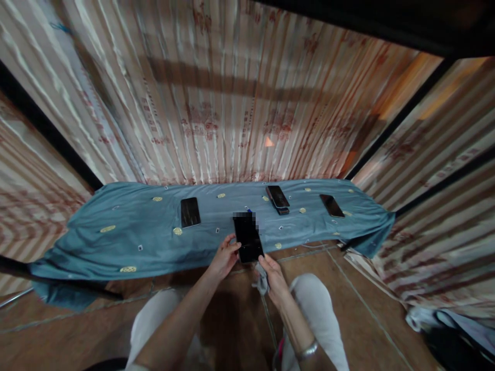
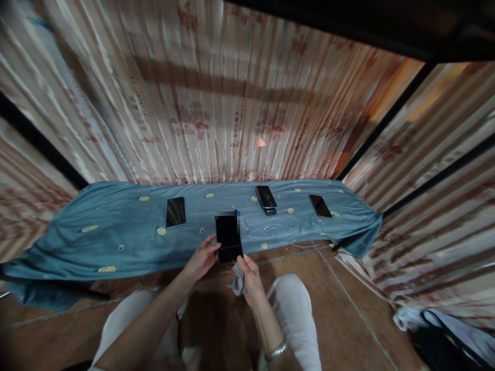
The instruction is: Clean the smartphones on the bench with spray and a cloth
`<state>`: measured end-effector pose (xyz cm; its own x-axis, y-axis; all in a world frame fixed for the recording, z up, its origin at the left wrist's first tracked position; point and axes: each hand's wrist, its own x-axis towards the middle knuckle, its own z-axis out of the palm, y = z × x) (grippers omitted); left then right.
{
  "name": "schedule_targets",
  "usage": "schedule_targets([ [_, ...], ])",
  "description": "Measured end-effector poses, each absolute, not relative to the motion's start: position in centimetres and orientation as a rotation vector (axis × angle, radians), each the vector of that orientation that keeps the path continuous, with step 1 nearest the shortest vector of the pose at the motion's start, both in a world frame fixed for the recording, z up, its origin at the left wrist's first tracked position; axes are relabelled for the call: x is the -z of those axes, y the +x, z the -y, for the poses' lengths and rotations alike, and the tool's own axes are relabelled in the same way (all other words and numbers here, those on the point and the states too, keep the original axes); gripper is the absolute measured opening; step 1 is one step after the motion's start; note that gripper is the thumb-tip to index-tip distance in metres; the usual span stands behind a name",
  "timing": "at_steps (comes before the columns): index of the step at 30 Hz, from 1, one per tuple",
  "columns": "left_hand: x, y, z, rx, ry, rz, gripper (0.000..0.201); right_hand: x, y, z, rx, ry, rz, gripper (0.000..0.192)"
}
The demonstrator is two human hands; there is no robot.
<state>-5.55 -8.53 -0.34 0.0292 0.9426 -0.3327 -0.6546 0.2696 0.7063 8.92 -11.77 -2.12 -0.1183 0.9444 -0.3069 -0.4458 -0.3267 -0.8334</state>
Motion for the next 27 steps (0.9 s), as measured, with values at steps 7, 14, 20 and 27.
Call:
schedule_targets([
  [7, 0.3, -4.3, 8.4, -1.16, 0.512, -0.855, 0.044, 2.9, 14.7, 11.2, -1.707, -1.092, 0.601, 0.047],
  [14, 0.7, -5.2, 7.6, -1.205, 0.531, -0.94, 0.043, 2.3, 20.0, 4.1, -1.545, -1.085, 0.628, 0.039],
  [20, 1.4, -5.5, 7.3, -1.187, 0.552, -1.012, 0.042, 2.8, 21.9, -1.5, -1.499, -1.074, 0.635, 0.029],
  [27, 1.5, -5.6, 7.3, -1.205, 0.573, -1.058, 0.038, 3.3, 22.1, -3.9, -1.507, -1.081, 0.642, 0.021],
])
